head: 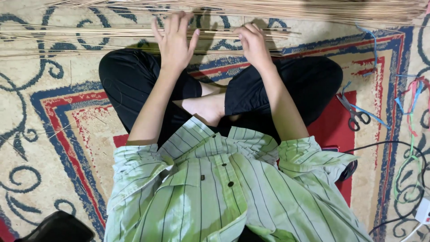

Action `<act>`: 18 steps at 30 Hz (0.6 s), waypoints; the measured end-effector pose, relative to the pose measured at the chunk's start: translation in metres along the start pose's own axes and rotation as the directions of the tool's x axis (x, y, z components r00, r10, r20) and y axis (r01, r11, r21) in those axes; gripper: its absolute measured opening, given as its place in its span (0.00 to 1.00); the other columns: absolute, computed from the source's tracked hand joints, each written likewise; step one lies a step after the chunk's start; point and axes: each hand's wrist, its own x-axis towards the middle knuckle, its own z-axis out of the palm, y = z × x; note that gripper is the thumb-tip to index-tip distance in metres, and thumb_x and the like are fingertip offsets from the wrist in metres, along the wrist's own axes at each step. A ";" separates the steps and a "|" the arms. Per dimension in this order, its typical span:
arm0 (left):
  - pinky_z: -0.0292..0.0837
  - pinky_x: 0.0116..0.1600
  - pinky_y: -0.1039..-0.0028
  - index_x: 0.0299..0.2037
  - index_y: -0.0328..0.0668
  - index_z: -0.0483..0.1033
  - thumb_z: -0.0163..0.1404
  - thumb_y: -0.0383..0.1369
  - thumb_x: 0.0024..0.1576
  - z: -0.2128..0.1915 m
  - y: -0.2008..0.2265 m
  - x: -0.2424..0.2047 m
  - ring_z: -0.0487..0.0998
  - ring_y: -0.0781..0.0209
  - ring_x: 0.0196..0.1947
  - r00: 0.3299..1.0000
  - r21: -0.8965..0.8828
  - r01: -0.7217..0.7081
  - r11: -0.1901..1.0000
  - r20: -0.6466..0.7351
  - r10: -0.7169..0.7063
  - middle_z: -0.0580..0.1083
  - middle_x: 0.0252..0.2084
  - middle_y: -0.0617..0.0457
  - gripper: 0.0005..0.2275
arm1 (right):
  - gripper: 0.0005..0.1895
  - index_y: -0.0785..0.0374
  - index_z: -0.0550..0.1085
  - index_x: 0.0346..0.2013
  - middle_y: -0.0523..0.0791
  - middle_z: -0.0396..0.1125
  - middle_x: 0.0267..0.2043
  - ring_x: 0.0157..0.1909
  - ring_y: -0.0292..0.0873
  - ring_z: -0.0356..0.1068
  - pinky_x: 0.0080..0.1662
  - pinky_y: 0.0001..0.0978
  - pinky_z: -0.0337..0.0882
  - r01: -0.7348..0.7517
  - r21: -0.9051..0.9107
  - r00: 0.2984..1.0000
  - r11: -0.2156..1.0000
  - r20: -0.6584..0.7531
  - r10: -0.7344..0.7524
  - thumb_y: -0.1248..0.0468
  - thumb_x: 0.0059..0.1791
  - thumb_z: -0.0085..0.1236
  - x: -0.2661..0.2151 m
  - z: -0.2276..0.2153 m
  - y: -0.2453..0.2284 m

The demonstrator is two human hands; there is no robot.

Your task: Manually smoothing thin wooden broom sticks by running fingers along their length while sitting on the floor.

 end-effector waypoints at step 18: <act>0.59 0.54 0.56 0.18 0.49 0.64 0.46 0.42 0.67 0.110 -0.092 -0.036 0.67 0.55 0.21 0.946 0.359 0.207 0.910 0.164 -0.280 0.64 0.18 0.57 0.22 | 0.05 0.69 0.79 0.43 0.49 0.68 0.43 0.49 0.51 0.67 0.48 0.45 0.68 -0.260 -0.084 0.951 0.962 0.151 0.270 0.74 0.55 0.55 -0.017 0.010 0.022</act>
